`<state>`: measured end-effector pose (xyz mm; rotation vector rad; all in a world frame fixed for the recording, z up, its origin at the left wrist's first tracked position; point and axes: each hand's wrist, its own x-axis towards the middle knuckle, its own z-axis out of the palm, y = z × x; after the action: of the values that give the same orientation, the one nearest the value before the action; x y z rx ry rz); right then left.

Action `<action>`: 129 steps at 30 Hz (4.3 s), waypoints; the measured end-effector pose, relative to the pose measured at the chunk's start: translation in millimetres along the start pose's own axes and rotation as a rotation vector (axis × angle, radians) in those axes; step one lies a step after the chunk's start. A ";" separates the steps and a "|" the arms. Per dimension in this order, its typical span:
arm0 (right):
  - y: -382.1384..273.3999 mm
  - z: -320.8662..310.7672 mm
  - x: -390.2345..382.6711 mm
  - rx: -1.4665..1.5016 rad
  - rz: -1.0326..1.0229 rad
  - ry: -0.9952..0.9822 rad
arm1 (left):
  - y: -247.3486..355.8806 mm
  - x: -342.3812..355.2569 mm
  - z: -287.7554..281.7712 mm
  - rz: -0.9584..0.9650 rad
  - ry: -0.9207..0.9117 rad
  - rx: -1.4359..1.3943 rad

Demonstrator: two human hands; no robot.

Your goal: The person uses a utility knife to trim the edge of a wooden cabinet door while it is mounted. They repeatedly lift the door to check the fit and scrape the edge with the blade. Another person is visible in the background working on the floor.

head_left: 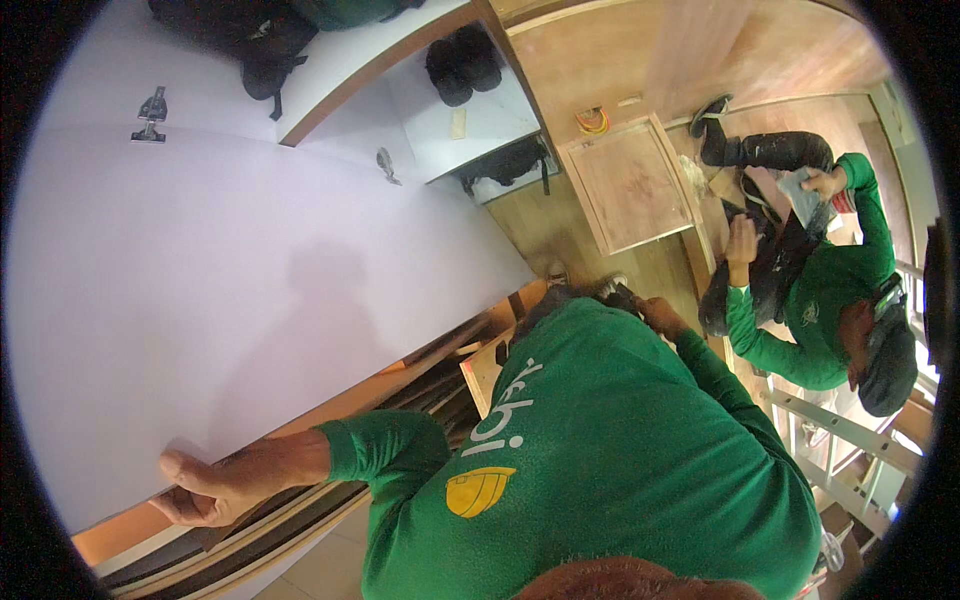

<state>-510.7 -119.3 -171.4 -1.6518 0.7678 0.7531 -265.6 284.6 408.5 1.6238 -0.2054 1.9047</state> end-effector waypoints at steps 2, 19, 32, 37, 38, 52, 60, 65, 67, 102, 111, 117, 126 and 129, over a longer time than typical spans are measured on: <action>-6.4 0.3 0.3 0.006 0.008 -0.017 | 12.7 -3.5 18.0 0.128 -0.027 -0.167; 56.3 54.0 -28.0 0.051 -0.123 0.314 | 144.8 -79.1 287.4 0.720 -0.252 -0.349; 1.8 74.4 -56.2 0.186 -0.042 0.488 | 99.1 -95.7 414.8 0.960 -0.299 -0.126; 39.6 88.0 -48.3 0.230 0.037 0.557 | 127.1 -111.8 433.2 1.058 -0.274 -0.157; 22.6 85.0 -58.8 0.187 -0.001 0.534 | 118.1 -111.4 439.5 1.078 -0.264 -0.151; 22.0 104.3 -44.9 0.091 0.010 0.424 | 107.3 -111.1 460.0 1.295 -0.271 -0.273; 6.0 101.9 -75.8 0.103 -0.004 0.497 | 107.0 -107.3 416.4 1.538 -0.500 -0.330; 19.2 109.8 -62.9 0.249 0.045 0.486 | 108.1 -107.8 413.4 1.570 -0.525 -0.492; 15.8 110.7 -63.7 0.264 0.048 0.494 | 108.2 -109.2 410.5 1.551 -0.542 -0.475; 2.6 124.1 -81.4 0.306 0.103 0.592 | 98.8 -109.2 407.7 1.515 -0.520 -0.464; 7.8 123.8 -86.4 0.222 0.110 0.562 | 95.7 -109.3 413.1 1.513 -0.499 -0.484; -5.4 123.9 -97.9 0.228 0.142 0.551 | 92.8 -105.8 413.5 1.525 -0.549 -0.475; 6.7 122.6 -97.5 0.144 0.136 0.607 | 103.1 -101.6 404.4 1.544 -0.628 -0.510; -12.0 115.0 -105.2 0.078 0.124 0.649 | 89.5 -104.3 403.1 1.548 -0.734 -0.446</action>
<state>-572.6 6.1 -101.6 -1.8013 1.3442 0.2490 29.2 -22.1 428.6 1.8323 -2.5459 1.6379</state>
